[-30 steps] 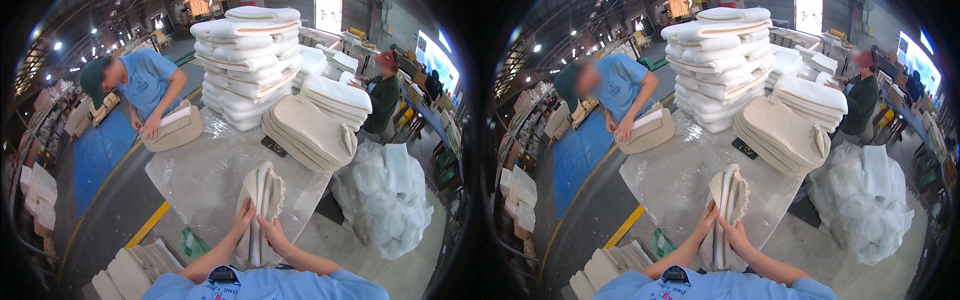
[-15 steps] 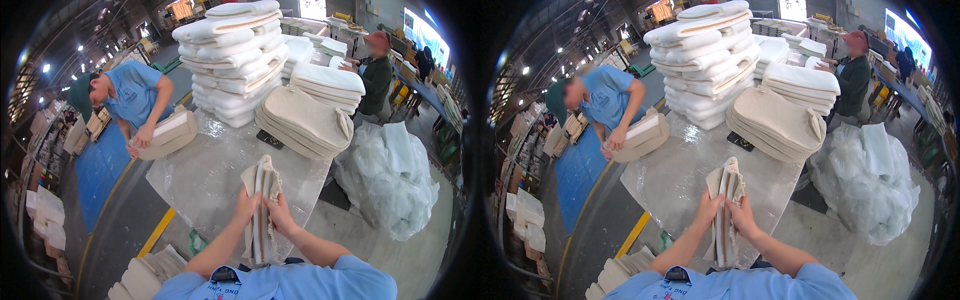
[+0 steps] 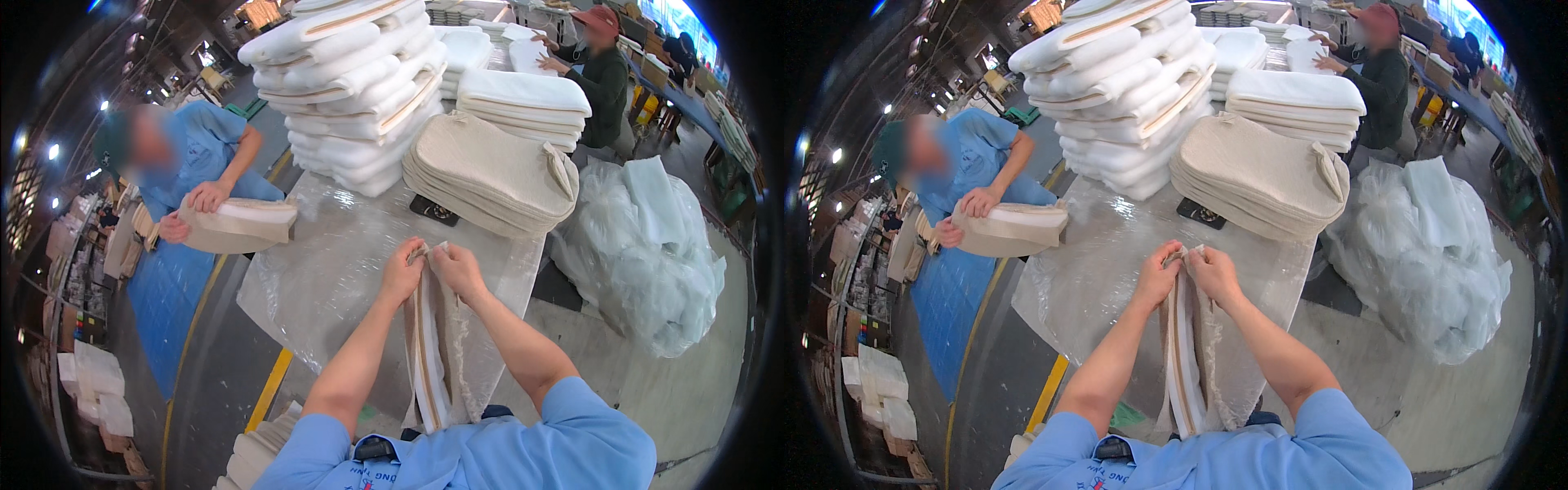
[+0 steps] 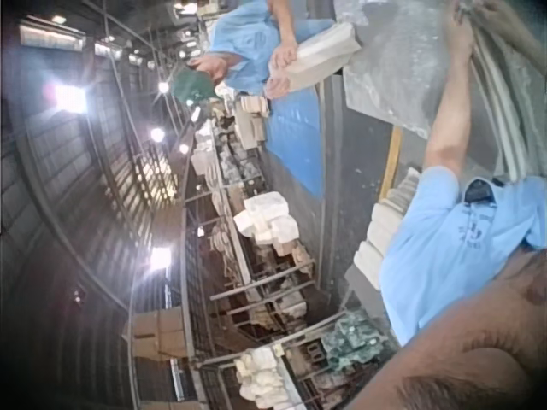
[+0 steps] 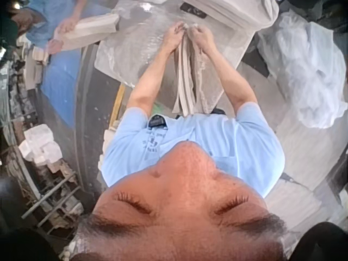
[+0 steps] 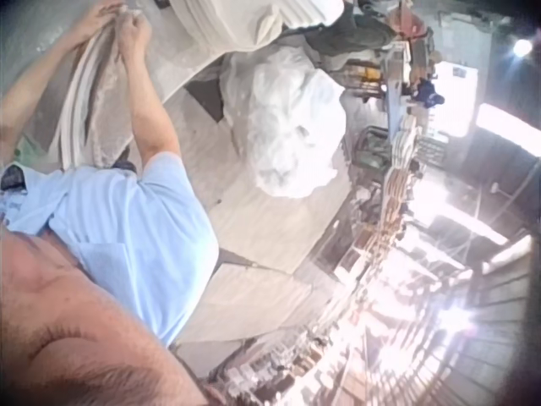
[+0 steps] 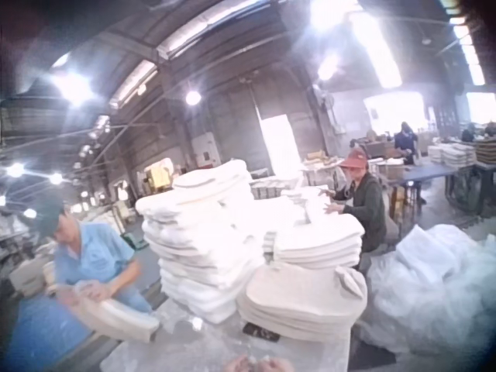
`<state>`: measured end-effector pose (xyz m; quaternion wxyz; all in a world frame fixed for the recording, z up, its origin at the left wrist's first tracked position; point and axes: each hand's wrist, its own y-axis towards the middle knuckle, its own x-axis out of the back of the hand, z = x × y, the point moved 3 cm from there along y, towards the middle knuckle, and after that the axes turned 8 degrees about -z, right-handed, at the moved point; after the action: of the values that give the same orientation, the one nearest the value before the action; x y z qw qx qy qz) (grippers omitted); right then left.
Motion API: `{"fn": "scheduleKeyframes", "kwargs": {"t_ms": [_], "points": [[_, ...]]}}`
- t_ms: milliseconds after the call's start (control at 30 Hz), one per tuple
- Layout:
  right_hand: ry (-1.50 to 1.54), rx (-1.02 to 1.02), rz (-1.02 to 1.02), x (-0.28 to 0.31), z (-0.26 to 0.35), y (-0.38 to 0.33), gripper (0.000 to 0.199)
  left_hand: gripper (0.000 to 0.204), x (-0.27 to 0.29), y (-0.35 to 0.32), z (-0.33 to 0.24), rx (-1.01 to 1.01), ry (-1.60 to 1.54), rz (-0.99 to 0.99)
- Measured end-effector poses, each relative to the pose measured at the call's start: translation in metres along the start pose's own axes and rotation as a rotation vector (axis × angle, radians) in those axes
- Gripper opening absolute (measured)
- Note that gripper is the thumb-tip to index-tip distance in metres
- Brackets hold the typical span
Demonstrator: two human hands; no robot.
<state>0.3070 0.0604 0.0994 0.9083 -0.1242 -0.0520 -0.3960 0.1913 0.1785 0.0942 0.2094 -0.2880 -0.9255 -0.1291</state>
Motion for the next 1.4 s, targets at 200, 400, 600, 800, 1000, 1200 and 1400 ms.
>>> {"fn": "scheduleKeyframes", "kwargs": {"t_ms": [200,400,600,800,1000,1200,1400], "points": [[0.082,-0.057,0.111,-0.006,0.001,0.0,0.036,0.031,-0.004,0.0,-0.001,-0.098,0.001,-0.04],[0.027,0.334,0.09,-0.037,-0.012,-0.009,0.039,0.024,-0.005,-0.012,0.016,-0.043,-0.162,-0.196],[0.598,-0.048,0.234,-0.023,-0.032,0.047,0.029,0.013,0.008,-0.018,-0.008,-0.174,0.024,-0.288],[0.611,0.012,0.358,-0.086,-0.031,0.06,0.018,0.014,0.02,-0.024,-0.005,-0.046,0.016,-0.311],[0.548,-0.148,0.425,-0.091,-0.028,0.066,0.013,0.015,0.019,-0.025,0.005,-0.073,-0.006,-0.379],[0.461,-0.122,0.406,-0.088,-0.025,0.069,0.015,0.016,0.014,-0.026,0.007,-0.049,-0.022,-0.405],[0.439,-0.112,0.366,-0.088,-0.021,0.065,0.017,0.015,0.013,-0.025,0.016,-0.012,-0.072,-0.412]]}}
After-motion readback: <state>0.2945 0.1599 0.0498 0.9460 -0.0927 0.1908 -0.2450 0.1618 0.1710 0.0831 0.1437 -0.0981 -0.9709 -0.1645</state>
